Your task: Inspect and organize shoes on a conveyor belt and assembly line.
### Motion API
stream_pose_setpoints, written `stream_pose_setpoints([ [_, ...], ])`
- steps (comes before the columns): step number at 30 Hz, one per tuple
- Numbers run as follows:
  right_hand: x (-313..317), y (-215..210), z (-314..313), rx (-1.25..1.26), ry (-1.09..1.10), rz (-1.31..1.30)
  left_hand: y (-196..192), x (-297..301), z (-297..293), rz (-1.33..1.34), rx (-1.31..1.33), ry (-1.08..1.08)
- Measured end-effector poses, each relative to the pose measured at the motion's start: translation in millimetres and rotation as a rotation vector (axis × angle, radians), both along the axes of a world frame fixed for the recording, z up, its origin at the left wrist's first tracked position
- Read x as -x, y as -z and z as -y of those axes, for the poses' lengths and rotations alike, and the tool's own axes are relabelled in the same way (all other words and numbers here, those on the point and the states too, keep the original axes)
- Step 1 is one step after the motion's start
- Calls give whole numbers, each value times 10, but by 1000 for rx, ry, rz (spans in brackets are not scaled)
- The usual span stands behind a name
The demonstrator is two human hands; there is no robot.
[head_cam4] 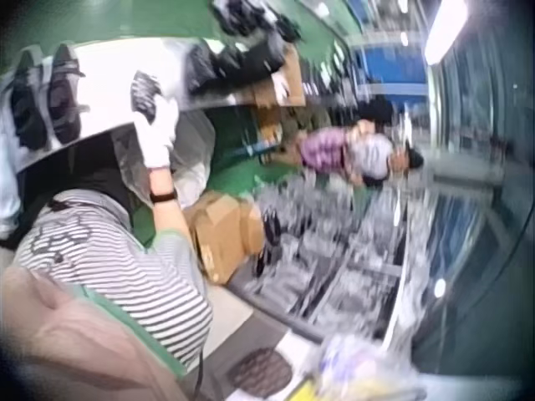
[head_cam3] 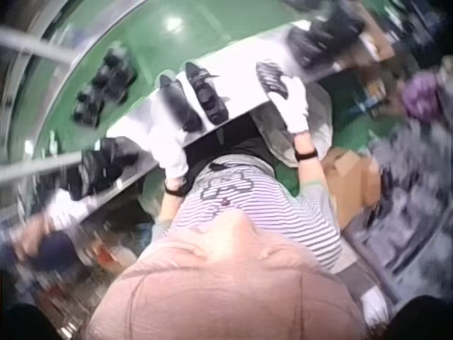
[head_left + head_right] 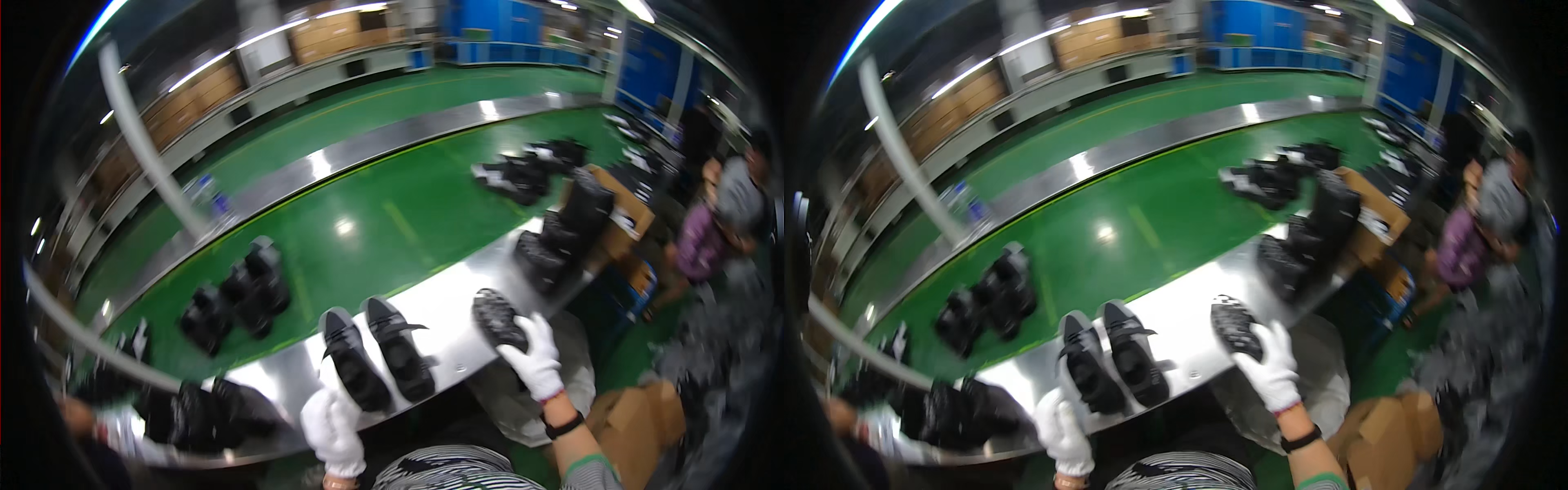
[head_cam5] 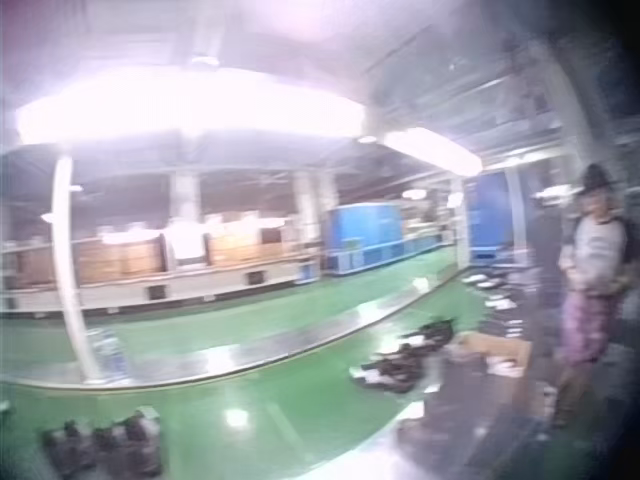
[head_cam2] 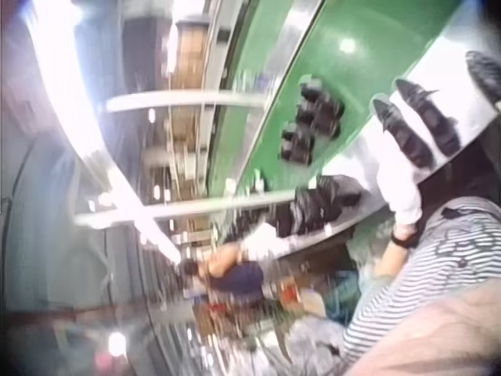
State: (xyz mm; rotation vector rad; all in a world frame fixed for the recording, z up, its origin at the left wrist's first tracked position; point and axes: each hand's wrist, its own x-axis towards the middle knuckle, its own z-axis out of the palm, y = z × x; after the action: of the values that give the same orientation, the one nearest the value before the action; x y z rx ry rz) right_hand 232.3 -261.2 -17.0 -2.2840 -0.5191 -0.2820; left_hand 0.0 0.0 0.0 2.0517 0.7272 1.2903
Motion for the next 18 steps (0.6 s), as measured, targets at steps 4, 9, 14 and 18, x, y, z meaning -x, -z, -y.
stream_pose_setpoints([
  [4,-34,225,80,-175,-52,-55,-226,80,59,-27,-122,8],
  [9,-258,567,187,-152,-56,-68,-266,169,67,-32,-143,44],
  [14,-359,616,180,-368,-55,-174,-200,331,16,-36,-151,13],
  [18,-175,271,151,-645,90,-354,-238,467,-35,-32,-167,-38],
])
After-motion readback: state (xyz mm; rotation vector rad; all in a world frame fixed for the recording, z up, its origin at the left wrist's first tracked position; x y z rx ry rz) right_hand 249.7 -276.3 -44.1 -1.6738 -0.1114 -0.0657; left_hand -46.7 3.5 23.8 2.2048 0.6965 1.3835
